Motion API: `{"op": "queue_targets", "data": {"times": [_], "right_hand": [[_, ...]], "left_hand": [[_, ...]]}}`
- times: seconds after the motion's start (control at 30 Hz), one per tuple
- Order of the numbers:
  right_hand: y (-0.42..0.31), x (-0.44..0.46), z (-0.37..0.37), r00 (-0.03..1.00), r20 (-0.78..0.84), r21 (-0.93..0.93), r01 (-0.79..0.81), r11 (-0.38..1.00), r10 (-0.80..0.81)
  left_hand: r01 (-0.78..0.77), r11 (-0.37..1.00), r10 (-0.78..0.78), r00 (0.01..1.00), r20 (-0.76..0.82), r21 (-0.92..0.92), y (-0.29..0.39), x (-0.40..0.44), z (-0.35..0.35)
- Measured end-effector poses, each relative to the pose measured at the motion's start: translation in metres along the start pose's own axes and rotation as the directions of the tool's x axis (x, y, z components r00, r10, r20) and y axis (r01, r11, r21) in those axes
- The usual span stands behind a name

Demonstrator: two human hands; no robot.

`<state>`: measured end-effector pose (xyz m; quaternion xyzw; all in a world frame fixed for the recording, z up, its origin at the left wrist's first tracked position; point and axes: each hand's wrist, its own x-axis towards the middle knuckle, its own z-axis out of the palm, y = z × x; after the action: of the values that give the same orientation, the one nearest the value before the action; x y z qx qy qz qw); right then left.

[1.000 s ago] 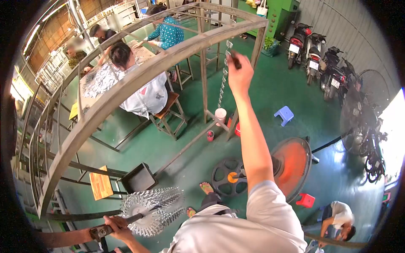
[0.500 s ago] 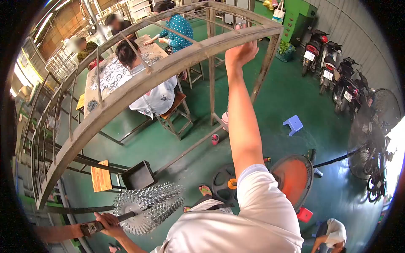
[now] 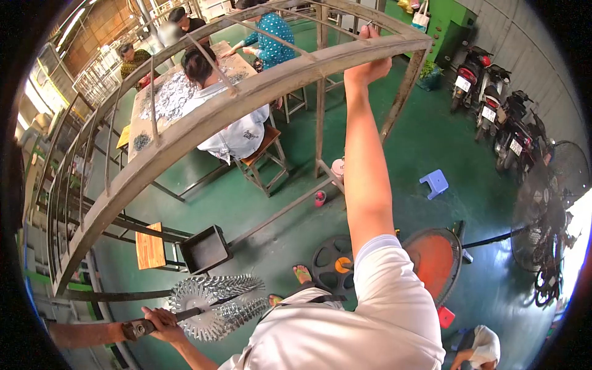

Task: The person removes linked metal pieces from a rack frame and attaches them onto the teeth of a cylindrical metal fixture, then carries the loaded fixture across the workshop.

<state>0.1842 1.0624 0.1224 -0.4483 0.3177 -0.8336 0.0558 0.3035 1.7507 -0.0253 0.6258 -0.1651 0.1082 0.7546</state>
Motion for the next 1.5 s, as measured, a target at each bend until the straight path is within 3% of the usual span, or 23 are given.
{"op": "queue_targets", "data": {"times": [0.1,0.2,0.23,0.3,0.33,0.37,0.43,0.47,0.5,0.6,0.7,0.8,0.93,1.03,1.13,1.23,1.33,1.43,1.5], "right_hand": [[0.008,0.001,0.012,1.000,-0.006,0.125,0.019,0.992,-0.019],[0.021,0.000,0.020,0.994,0.036,0.052,0.101,0.994,-0.103],[0.030,-0.002,0.020,0.980,0.072,0.137,0.177,0.975,-0.188],[0.021,-0.009,0.007,0.962,0.243,0.059,0.111,0.992,-0.122],[0.010,-0.015,-0.003,0.937,0.268,-0.063,0.248,0.967,-0.223],[0.001,-0.022,-0.011,0.894,0.308,-0.163,0.388,0.907,-0.327],[-0.004,-0.049,-0.014,0.978,0.146,0.126,0.131,0.983,-0.149],[0.007,-0.055,-0.024,0.965,0.249,0.051,0.071,0.996,-0.082],[-0.044,-0.072,-0.043,0.958,0.284,0.042,0.033,0.999,-0.043],[-0.063,-0.108,-0.072,0.930,0.360,0.183,-0.153,0.971,0.078],[-0.080,-0.136,-0.109,0.872,0.477,0.187,-0.224,0.956,0.111],[-0.108,-0.163,-0.143,0.850,0.506,0.074,-0.208,0.975,0.143],[-0.140,-0.192,-0.191,0.728,0.624,-0.077,-0.306,0.949,0.285],[-0.174,-0.212,-0.224,0.516,0.682,-0.177,-0.571,0.802,0.518],[-0.182,-0.236,-0.259,0.407,0.796,-0.180,-0.546,0.818,0.447],[-0.199,-0.259,-0.283,0.358,0.896,-0.026,-0.547,0.837,0.262],[-0.210,-0.283,-0.305,0.211,0.948,-0.019,-0.713,0.701,0.240],[-0.218,-0.299,-0.324,0.062,0.986,-0.052,-0.761,0.647,0.152],[-0.220,-0.311,-0.329,0.089,0.996,0.055,-0.765,0.642,0.021]], "left_hand": [[-0.019,1.000,0.019,1.000,-0.009,-0.010,0.004,-0.002,-0.002],[-0.026,1.000,0.026,1.000,0.017,-0.004,0.000,-0.003,-0.017],[-0.041,0.998,0.044,0.998,-0.048,0.054,0.005,-0.005,-0.012],[0.049,0.995,-0.032,0.980,-0.195,0.086,0.003,-0.007,-0.017],[0.037,0.998,-0.030,0.990,-0.139,0.046,0.008,-0.010,-0.016],[0.073,0.997,-0.067,0.972,-0.225,0.017,0.008,-0.010,-0.016],[-0.007,1.000,0.008,0.997,-0.078,0.015,0.010,-0.008,-0.021],[0.029,0.998,-0.032,0.997,-0.070,-0.050,0.015,-0.006,-0.017],[0.005,1.000,-0.005,0.997,-0.081,-0.001,0.021,-0.004,-0.006],[-0.028,0.999,0.029,0.999,0.045,-0.018,0.031,0.000,-0.003],[-0.032,0.999,0.031,0.999,0.029,0.018,0.043,0.003,0.006],[-0.034,0.999,0.033,0.999,0.040,0.012,0.051,0.007,0.012],[-0.019,1.000,0.020,0.999,0.044,-0.011,0.062,0.013,0.016],[-0.014,1.000,0.014,1.000,0.013,0.000,0.066,0.015,0.022],[-0.010,0.999,0.011,1.000,-0.020,0.034,0.075,0.019,0.031],[-0.028,0.997,0.030,0.999,-0.037,0.071,0.079,0.020,0.036],[-0.024,0.996,0.030,0.997,-0.067,0.086,0.082,0.020,0.043],[-0.025,0.996,0.032,0.996,-0.082,0.088,0.084,0.021,0.048],[-0.043,0.994,0.049,0.996,-0.068,0.097,0.087,0.022,0.049]]}}
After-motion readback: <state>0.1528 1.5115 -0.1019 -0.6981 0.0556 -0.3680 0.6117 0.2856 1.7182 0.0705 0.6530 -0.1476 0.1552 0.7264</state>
